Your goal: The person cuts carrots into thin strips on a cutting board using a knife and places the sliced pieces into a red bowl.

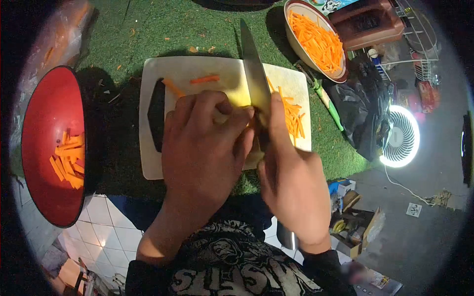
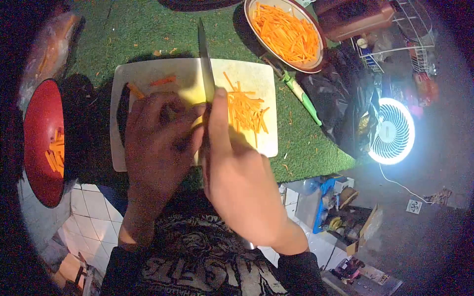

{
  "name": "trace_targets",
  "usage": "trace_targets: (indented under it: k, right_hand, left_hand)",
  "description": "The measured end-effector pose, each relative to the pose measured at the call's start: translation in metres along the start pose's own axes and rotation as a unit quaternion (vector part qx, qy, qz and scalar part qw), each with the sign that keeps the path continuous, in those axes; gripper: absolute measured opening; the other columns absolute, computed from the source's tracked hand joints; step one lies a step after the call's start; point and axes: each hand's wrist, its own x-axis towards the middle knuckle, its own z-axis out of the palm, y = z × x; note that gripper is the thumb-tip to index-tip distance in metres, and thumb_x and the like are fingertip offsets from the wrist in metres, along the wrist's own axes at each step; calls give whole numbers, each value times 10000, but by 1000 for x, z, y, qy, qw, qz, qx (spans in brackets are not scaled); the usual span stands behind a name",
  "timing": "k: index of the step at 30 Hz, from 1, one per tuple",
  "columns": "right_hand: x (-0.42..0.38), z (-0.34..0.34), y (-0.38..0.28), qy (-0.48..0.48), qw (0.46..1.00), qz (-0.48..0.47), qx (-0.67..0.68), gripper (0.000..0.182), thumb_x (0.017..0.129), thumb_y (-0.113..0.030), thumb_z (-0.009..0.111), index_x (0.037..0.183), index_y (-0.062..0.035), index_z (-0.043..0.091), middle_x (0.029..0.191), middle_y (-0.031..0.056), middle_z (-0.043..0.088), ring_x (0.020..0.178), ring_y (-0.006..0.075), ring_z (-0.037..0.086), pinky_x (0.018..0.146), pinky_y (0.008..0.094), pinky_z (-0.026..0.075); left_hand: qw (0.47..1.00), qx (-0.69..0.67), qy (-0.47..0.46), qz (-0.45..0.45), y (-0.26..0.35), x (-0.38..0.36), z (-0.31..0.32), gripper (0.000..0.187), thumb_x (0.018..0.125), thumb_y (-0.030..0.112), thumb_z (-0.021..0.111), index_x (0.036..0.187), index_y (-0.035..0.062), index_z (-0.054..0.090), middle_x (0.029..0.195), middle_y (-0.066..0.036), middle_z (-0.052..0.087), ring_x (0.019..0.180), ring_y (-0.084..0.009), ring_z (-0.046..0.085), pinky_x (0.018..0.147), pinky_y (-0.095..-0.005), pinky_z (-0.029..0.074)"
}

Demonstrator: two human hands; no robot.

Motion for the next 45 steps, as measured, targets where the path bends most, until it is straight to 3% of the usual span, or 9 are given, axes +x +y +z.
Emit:
trace_targets:
  k: [9, 15, 21, 30, 36, 37, 40, 43, 45]
  right_hand:
    - [1, -11, 1, -4, 999, 36, 18, 787, 805, 24, 579, 1550, -127, 376, 703, 229, 601, 644, 421, 639, 682, 447, 527]
    - [-3, -9, 1, -14, 999, 29, 12, 791, 804, 12, 577, 1555, -126, 371, 700, 201, 602, 624, 393, 640, 680, 441, 526]
    - [-2, -7, 1, -22, 999, 28, 10, 797, 802, 17, 585, 1556, -96, 354, 719, 210, 615, 640, 411, 639, 686, 459, 520]
    - [28, 3, 2, 12, 1000, 3, -5, 723, 827, -16, 599, 1519, -62, 394, 845, 311, 628, 702, 487, 610, 730, 513, 508]
    - [18, -8, 11, 17, 999, 23, 15, 691, 841, -28, 536, 1518, -56, 397, 804, 298, 618, 717, 486, 619, 704, 473, 519]
    - [14, -9, 12, 22, 998, 39, 45, 687, 838, -29, 511, 1516, -50, 402, 737, 272, 609, 660, 447, 641, 671, 438, 526]
    - [7, -19, 15, -15, 999, 11, 42, 662, 890, -74, 585, 1490, 58, 339, 699, 287, 628, 669, 481, 646, 665, 538, 521]
    - [2, -18, 17, 17, 999, -41, 12, 662, 892, -69, 577, 1498, 48, 336, 701, 279, 632, 662, 474, 646, 659, 535, 524]
    - [1, -22, 13, 8, 1000, 1, 25, 642, 891, -59, 572, 1492, 37, 366, 711, 280, 632, 660, 466, 648, 655, 531, 519]
  left_hand:
    - [1000, -1, -6, -10, 0, 0, 0, 271, 751, 231, 799, 1006, 143, 764, 1011, -35, 556, 993, -244, 555, 834, -411, 438]
    - [1000, -3, 4, 1, -1, -2, 2, 276, 758, 237, 796, 1020, 152, 774, 1024, -29, 563, 1003, -239, 555, 832, -414, 436]
    - [1000, -9, 2, 0, -2, -2, 2, 260, 764, 222, 793, 1014, 151, 777, 1037, -28, 569, 1007, -240, 557, 837, -408, 439]
    - [1000, 18, 4, 4, 0, -1, 1, 178, 790, 196, 773, 960, 143, 776, 1009, -45, 577, 987, -252, 567, 831, -411, 442]
    - [1000, 5, 7, 8, -2, -2, 1, 233, 778, 212, 779, 1002, 149, 765, 1014, -48, 578, 992, -260, 568, 837, -419, 440]
    - [1000, 10, 8, 7, -2, -3, 1, 248, 776, 213, 781, 1015, 148, 760, 1014, -48, 578, 997, -261, 568, 847, -421, 440]
    - [1000, 19, 1, 4, 0, -3, 0, 281, 775, 220, 789, 1044, 146, 752, 1028, -64, 596, 1026, -274, 576, 910, -433, 446]
    - [1000, 13, -3, -9, 2, -3, -2, 279, 795, 216, 790, 1061, 142, 748, 1062, -94, 634, 1069, -295, 596, 1000, -448, 460]
    - [1000, 8, 3, -14, 1, -5, -2, 270, 819, 191, 773, 1080, 130, 739, 1072, -102, 646, 1072, -300, 606, 1007, -441, 466]
